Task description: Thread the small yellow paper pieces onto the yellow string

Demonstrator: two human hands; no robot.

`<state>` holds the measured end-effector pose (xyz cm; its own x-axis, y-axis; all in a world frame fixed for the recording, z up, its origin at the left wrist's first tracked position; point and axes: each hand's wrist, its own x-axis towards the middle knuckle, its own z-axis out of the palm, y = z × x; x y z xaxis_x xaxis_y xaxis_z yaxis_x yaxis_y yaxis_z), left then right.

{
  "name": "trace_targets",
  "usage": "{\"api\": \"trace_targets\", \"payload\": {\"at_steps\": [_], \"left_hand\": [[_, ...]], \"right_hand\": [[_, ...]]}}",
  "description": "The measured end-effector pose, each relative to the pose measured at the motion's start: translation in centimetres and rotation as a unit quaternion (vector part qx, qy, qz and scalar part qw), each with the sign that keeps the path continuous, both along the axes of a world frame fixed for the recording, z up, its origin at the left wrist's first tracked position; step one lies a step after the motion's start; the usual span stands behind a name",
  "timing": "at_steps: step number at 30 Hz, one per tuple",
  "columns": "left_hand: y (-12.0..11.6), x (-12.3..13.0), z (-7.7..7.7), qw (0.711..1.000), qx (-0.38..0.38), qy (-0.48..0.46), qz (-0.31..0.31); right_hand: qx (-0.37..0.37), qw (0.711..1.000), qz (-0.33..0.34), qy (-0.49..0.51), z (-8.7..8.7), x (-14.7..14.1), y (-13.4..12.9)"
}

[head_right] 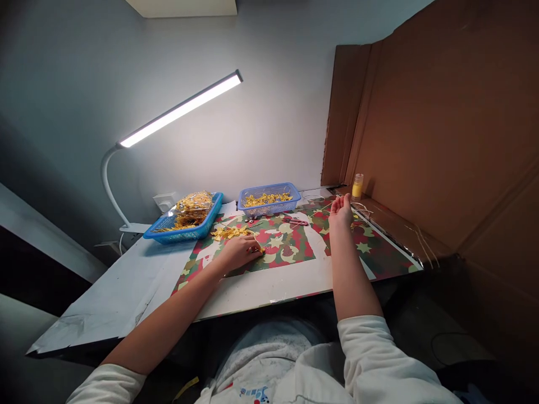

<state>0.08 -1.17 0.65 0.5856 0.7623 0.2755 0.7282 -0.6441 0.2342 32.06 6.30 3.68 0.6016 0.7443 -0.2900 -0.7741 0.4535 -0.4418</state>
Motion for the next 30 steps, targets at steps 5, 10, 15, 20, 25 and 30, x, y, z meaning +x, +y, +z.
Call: {"api": "trace_targets", "payload": {"at_steps": [5,10,15,20,25,30], "left_hand": [[-0.6,-0.1,0.5,0.999,0.000,0.040,-0.022],[-0.3,-0.2,0.4,0.999,-0.006,0.039,-0.013],[0.0,-0.4,0.1,1.000,-0.001,-0.004,-0.019],[0.3,-0.6,-0.2,0.998,-0.010,-0.020,-0.051],[0.6,-1.0,-0.1,0.998,-0.012,0.016,-0.061],[0.3,-1.0,0.5,0.997,-0.008,0.041,-0.059]], "right_hand": [[0.001,1.000,-0.003,0.009,-0.5,0.2,0.3],[-0.011,0.999,-0.024,0.032,-0.3,0.2,0.1],[-0.037,0.998,-0.048,0.024,-0.1,0.1,-0.2],[-0.047,0.996,-0.065,0.025,-0.2,0.2,-0.1],[-0.037,0.997,-0.054,0.027,-0.2,0.5,-0.2],[-0.016,1.000,-0.022,0.014,0.0,0.4,-0.4]]}}
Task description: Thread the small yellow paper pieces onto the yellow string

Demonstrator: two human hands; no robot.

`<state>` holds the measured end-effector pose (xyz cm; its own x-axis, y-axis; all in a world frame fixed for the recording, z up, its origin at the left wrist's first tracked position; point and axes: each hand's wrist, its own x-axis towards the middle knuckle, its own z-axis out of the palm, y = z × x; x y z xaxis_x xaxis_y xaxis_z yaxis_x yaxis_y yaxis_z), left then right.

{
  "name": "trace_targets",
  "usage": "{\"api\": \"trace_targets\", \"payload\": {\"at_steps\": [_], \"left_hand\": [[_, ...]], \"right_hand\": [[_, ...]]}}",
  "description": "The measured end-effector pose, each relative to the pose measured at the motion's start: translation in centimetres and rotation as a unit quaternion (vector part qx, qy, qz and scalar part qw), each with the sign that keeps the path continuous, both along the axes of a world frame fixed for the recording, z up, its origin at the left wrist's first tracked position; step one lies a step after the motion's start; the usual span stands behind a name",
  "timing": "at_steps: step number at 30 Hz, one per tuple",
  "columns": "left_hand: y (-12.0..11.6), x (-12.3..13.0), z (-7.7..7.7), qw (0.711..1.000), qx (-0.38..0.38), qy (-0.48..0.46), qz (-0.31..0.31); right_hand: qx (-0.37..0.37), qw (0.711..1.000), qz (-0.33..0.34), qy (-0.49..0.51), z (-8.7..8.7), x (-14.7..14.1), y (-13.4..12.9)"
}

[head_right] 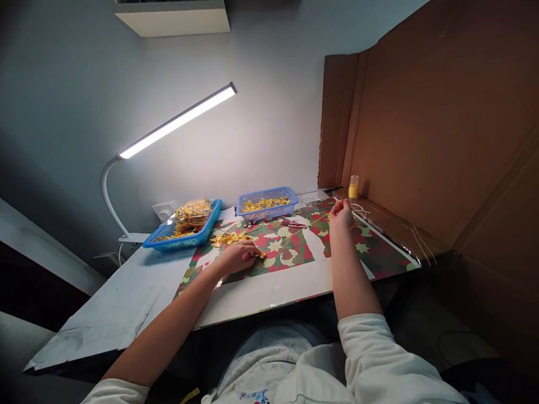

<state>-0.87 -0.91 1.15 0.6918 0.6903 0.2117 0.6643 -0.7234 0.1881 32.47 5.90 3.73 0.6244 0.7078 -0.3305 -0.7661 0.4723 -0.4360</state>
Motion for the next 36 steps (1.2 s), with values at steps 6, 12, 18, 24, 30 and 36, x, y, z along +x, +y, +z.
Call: {"api": "trace_targets", "payload": {"at_steps": [6,12,18,24,30,36], "left_hand": [[-0.5,0.3,0.4,1.000,0.002,0.005,0.001],[-0.1,0.5,-0.4,0.999,0.009,-0.009,0.036],[-0.3,0.6,-0.5,0.997,0.046,-0.031,0.053],[-0.4,0.6,-0.4,0.981,0.105,-0.125,0.106],[-0.4,0.7,-0.4,0.978,0.106,-0.114,0.138],[-0.1,0.6,-0.2,0.993,0.047,-0.022,0.108]], "right_hand": [[-0.051,0.998,0.028,-0.032,0.2,-0.2,-0.1],[-0.069,0.994,0.032,-0.077,-0.3,-0.4,0.3],[-0.078,0.986,0.004,-0.147,0.1,-1.0,0.3],[0.022,0.940,0.111,-0.321,0.7,-5.3,-0.2],[0.017,0.876,0.232,-0.423,-0.2,-7.8,-0.6],[-0.092,0.661,0.167,-0.726,-1.5,-7.0,-0.5]]}}
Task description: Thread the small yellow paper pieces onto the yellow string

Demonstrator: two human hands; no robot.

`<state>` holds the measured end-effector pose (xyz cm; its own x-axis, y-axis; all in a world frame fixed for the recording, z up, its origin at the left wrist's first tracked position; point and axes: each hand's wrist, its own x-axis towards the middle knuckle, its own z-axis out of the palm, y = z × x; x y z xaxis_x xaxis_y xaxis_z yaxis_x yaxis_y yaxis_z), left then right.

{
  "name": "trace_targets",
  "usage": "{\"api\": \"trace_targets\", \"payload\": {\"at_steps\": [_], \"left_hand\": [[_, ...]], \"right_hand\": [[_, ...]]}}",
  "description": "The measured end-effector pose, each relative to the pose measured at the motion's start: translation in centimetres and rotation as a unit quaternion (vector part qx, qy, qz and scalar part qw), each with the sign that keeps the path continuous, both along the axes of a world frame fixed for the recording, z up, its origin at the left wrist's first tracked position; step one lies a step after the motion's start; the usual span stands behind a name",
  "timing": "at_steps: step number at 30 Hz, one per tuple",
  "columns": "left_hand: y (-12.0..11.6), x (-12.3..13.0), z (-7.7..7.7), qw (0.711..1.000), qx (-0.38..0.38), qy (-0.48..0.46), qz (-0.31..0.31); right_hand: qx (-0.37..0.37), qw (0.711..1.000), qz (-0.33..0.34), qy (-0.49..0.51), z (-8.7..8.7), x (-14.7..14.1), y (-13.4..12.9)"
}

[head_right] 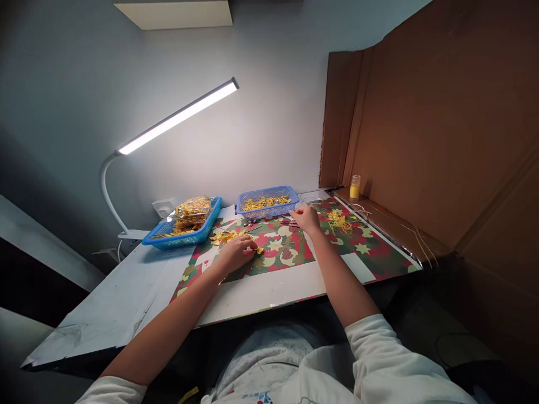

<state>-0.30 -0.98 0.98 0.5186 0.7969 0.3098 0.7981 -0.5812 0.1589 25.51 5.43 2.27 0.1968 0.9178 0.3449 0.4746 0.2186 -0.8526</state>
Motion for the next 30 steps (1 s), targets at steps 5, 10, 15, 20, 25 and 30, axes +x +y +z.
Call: {"api": "trace_targets", "payload": {"at_steps": [5,10,15,20,25,30], "left_hand": [[-0.1,-0.3,0.3,0.999,-0.023,-0.013,-0.048],[-0.7,0.2,0.7,0.992,-0.040,-0.107,-0.050],[0.3,1.8,3.1,0.955,-0.074,-0.284,-0.034],[1.7,5.0,7.0,0.846,-0.262,-0.443,-0.136],[1.3,6.5,8.5,0.727,-0.307,-0.600,-0.130],[2.3,4.3,9.0,0.687,-0.370,-0.620,-0.076]], "right_hand": [[-0.028,0.995,0.066,-0.073,0.8,-0.4,0.1],[-0.036,0.980,0.184,-0.067,4.5,-0.7,0.5],[-0.013,0.956,0.287,-0.056,10.4,-2.1,0.6],[-0.015,0.921,0.376,-0.101,14.1,-3.7,-0.4],[-0.048,0.899,0.429,-0.075,13.3,-3.9,0.4],[-0.163,0.938,0.303,0.054,9.3,-2.8,2.7]]}}
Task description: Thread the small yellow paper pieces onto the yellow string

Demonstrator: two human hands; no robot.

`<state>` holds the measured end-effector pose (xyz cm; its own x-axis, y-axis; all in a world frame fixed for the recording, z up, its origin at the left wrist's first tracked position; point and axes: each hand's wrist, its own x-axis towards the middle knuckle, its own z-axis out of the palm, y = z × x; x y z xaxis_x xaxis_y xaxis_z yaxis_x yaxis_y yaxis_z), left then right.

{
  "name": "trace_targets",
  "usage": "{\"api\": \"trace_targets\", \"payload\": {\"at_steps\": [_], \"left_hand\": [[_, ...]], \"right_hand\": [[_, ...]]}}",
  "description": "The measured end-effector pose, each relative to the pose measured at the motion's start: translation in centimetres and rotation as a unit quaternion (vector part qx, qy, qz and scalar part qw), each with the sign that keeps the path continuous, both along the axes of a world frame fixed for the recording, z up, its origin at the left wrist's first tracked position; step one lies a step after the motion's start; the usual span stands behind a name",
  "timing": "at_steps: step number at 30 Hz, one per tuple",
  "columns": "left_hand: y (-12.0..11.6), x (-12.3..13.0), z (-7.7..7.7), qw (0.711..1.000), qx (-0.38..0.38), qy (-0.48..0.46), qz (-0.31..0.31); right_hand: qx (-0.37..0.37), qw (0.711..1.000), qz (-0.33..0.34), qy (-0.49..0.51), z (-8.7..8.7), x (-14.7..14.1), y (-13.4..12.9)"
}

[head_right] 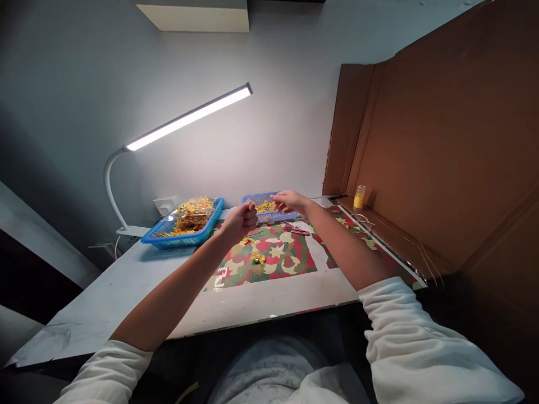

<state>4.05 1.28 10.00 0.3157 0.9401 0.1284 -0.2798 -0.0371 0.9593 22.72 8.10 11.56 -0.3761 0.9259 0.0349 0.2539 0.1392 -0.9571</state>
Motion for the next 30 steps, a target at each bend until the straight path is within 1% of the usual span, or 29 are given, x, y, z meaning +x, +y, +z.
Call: {"api": "trace_targets", "payload": {"at_steps": [2,3,4,5,6,8,9,11,13,15,17,19,21,23,25,26,28,30], "left_hand": [[1.0,-0.8,0.4,0.998,-0.046,0.027,-0.020],[1.5,-1.1,0.7,0.996,-0.066,0.046,-0.031],[1.9,-1.2,1.0,0.993,-0.083,0.069,-0.038],[2.3,-1.3,1.2,0.991,-0.091,0.089,-0.042],[2.5,-1.3,1.5,0.988,-0.096,0.111,-0.044],[2.6,-1.1,1.9,0.981,-0.093,0.162,-0.045],[2.6,-1.0,2.1,0.977,-0.081,0.191,-0.046],[2.4,-0.7,2.1,0.963,-0.039,0.261,-0.055],[2.4,-0.6,1.8,0.942,0.028,0.331,-0.055],[2.4,-0.5,1.1,0.917,0.118,0.380,-0.039],[2.5,-0.4,0.3,0.889,0.204,0.409,-0.023],[2.5,-0.3,-0.4,0.865,0.254,0.431,-0.020],[2.5,-0.3,-1.1,0.860,0.275,0.429,-0.017],[2.4,-0.7,-2.0,0.873,0.283,0.398,0.004],[2.2,-1.5,-3.1,0.884,0.281,0.372,0.039],[2.0,-2.1,-3.7,0.880,0.278,0.382,0.048],[1.6,-3.3,-5.2,0.866,0.275,0.417,0.012],[1.0,-4.3,-6.6,0.841,0.294,0.452,-0.038]], "right_hand": [[-0.060,0.992,-0.107,-0.014,-1.7,0.3,0.2],[-0.083,0.987,-0.136,-0.010,-2.4,0.4,0.0],[-0.109,0.984,-0.138,0.003,-2.9,0.3,-0.4],[-0.139,0.983,-0.114,0.023,-3.3,0.1,-1.0],[-0.175,0.981,-0.072,0.048,-3.5,-0.2,-1.8],[-0.235,0.965,0.023,0.112,-3.6,-1.3,-3.5],[-0.247,0.957,0.048,0.142,-3.6,-2.0,-4.3],[-0.268,0.940,0.061,0.200,-3.4,-3.6,-5.3],[-0.268,0.926,0.038,0.264,-3.4,-5.0,-5.6],[-0.246,0.916,0.005,0.317,-3.6,-5.9,-5.3],[-0.207,0.913,-0.030,0.349,-3.7,-6.3,-4.8],[-0.184,0.912,-0.059,0.362,-3.5,-6.3,-4.4],[-0.178,0.905,-0.087,0.377,-2.8,-5.9,-4.2],[-0.166,0.896,-0.108,0.398,-1.7,-5.4,-4.0],[-0.136,0.897,-0.098,0.409,-0.5,-4.6,-3.6],[-0.114,0.901,-0.085,0.410,0.2,-4.2,-3.4],[-0.068,0.906,-0.076,0.411,1.3,-3.5,-2.8],[-0.045,0.907,-0.088,0.409,2.4,-3.0,-2.1]]}}
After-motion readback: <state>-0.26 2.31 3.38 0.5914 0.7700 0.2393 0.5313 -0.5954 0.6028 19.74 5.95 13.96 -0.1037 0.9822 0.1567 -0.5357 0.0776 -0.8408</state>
